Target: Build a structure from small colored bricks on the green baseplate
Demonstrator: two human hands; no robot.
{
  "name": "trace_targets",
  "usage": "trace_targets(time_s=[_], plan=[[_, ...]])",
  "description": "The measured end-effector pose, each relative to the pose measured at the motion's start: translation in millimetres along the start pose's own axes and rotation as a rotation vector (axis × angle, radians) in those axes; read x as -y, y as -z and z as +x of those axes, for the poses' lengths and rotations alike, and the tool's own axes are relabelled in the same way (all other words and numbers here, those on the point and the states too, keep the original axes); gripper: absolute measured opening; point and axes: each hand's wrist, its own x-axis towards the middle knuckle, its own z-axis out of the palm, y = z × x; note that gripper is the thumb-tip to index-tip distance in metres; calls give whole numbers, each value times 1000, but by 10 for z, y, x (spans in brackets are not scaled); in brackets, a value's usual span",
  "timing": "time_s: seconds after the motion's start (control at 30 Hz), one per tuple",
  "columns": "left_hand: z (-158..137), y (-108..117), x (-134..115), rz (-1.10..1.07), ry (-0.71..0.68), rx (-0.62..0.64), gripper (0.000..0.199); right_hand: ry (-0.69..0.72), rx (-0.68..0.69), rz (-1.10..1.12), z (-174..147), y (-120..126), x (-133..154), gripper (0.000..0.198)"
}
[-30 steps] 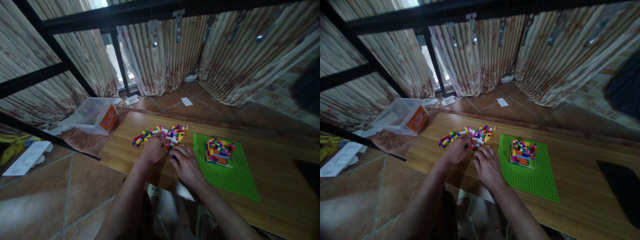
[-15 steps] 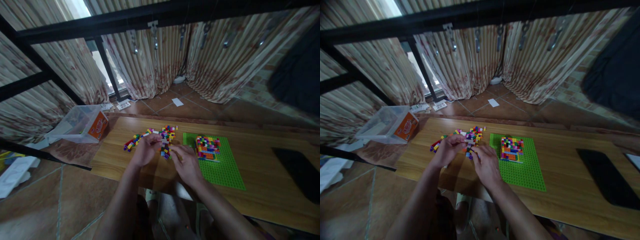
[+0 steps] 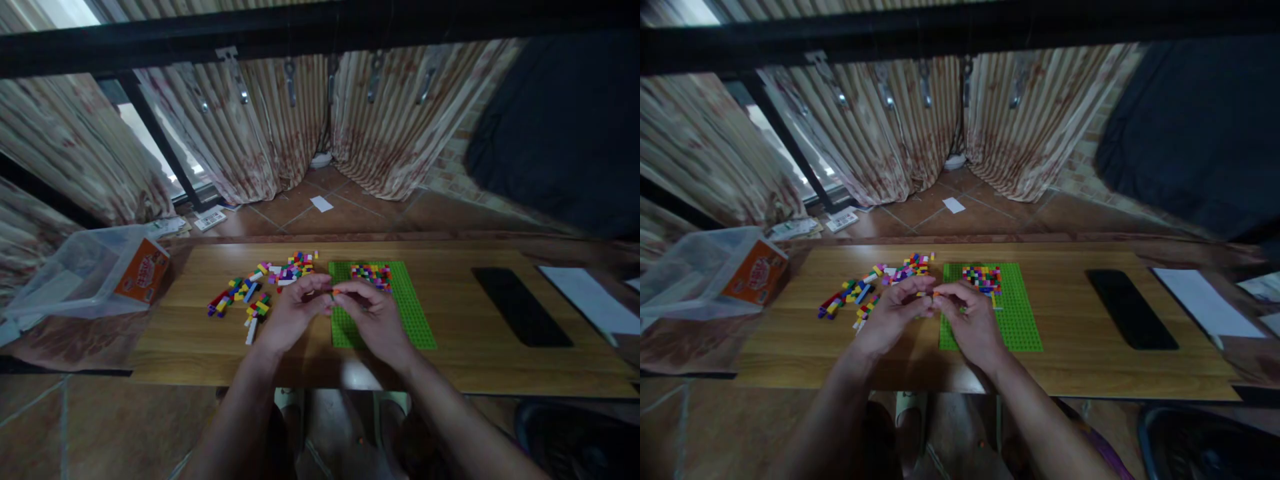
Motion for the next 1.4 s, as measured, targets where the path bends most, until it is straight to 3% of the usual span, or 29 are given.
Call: trace_targets(time_s=[0.23,0.37,0.7,1.13,1.4], plan=[[109,-155,175,227,5,-106,22,-132,-382,-135,87,728,-210,20],[189,-200,297,342,-12,-94,20,-249,-366,-339,104,990,-419,25],[234,-352,316,448,-22,-10,19,-302,-267,-403,122,888,-462,23],[224,-351,277,458,-4,27,17,-287,-302,-323,117,858,-533,28],[225,-333,304,490,-45,18,16,-363,-299,-248,126,896,-645,40]])
